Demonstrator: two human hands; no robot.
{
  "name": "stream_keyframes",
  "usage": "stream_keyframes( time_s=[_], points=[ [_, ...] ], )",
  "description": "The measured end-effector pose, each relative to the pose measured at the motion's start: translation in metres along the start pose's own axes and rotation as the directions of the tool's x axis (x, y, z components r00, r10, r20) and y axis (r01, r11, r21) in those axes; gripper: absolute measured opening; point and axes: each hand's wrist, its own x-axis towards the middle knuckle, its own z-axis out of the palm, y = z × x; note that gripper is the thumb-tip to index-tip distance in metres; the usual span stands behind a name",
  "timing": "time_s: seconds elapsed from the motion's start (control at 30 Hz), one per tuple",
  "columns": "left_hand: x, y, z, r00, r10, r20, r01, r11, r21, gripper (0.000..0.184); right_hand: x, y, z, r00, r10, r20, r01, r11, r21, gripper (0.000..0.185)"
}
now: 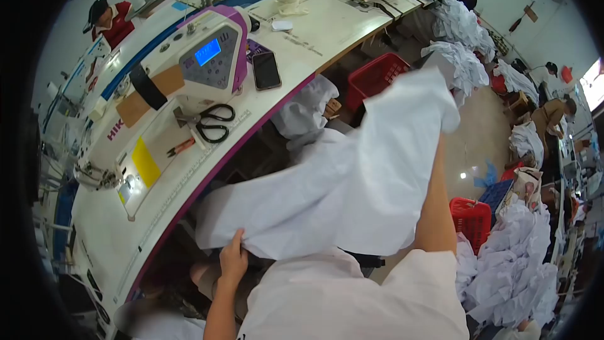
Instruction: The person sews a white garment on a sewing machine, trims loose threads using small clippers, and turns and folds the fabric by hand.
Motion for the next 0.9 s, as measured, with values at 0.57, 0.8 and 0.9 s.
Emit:
stream_keyframes(
  time_s=[0.57, 0.8, 0.9],
  points=[
    [0.102, 0.028, 0.010, 0.977, 0.204, -0.061, -0.199, 0.976, 0.086, 0.058, -0.046, 0.189, 0.249, 0.647, 0.673, 0.358, 0.225, 0.280, -0.933, 0.033],
    [-0.102, -0.060, -0.007, 0.887, -0.458, -0.053, 0.460, 0.887, 0.036, 0.057, -0.110, 0.348, 0.278, 0.455, 0.846, 0.279, 0.542, -0.014, -0.840, 0.026],
    [-0.150, -0.064, -0.009, 0.894, -0.435, -0.108, 0.448, 0.878, 0.168, 0.054, -0.114, 0.394, 0.266, 0.415, 0.808, 0.419, 0.631, 0.077, -0.772, 0.025]
  ],
)
